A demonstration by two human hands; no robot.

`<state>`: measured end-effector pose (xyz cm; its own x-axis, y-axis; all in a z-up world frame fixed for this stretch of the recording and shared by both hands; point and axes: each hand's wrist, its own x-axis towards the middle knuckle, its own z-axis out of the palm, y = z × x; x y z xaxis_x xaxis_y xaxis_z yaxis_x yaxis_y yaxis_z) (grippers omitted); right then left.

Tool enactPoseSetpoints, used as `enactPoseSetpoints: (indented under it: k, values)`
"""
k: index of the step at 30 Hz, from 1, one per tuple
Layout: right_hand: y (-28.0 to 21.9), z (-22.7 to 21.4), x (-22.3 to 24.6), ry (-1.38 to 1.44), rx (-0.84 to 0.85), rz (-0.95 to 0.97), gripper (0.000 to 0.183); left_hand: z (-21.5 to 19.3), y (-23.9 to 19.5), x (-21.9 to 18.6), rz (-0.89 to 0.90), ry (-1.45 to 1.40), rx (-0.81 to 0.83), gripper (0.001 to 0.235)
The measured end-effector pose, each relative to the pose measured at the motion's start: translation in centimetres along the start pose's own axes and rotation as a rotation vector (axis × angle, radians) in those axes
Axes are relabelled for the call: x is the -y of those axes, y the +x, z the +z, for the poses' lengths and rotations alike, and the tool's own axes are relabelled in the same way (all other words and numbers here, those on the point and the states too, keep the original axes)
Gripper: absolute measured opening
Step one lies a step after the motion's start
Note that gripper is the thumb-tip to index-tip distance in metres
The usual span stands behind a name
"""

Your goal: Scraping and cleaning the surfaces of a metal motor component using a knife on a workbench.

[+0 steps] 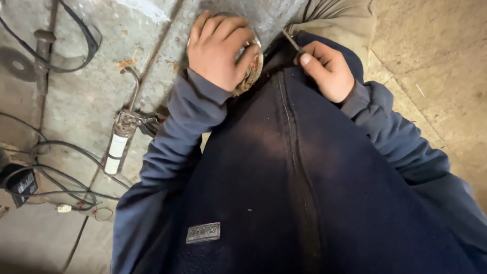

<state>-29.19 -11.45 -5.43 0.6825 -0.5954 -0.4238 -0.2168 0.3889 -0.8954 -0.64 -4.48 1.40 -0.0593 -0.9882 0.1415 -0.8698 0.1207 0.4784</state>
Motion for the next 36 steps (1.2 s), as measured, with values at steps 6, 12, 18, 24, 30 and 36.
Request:
enactPoseSetpoints:
  k: [6, 12, 18, 24, 30, 36]
  values:
    - [-0.2, -0.2, 0.2, -0.095, -0.022, -0.005, 0.023, -0.3, 1.4, 0.9, -0.071, -0.133, 0.107, 0.008]
    - [0.0, -0.1, 0.1, -0.079, -0.012, -0.02, 0.022, 0.0, 2.5, 1.2, 0.048, -0.053, 0.017, 0.018]
    - [-0.3, -0.1, 0.3, -0.127, -0.04, 0.026, 0.023, 0.8, 3.6, 4.5, -0.028, -0.13, -0.096, 0.013]
    - [-0.5, -0.1, 1.4, -0.2, -0.047, -0.012, 0.02, -2.2, -0.8, 11.7, -0.221, -0.074, -0.243, 0.014]
    - [0.9, 0.9, 3.8, -0.455, -0.001, -0.096, 0.034, -5.7, -6.2, 11.7, -0.437, 0.027, -0.159, 0.033]
    - [4.1, 5.0, 8.7, -0.693, 0.065, -0.327, 0.033, -3.8, -4.7, 5.8, -0.119, -0.164, -0.137, 0.042]
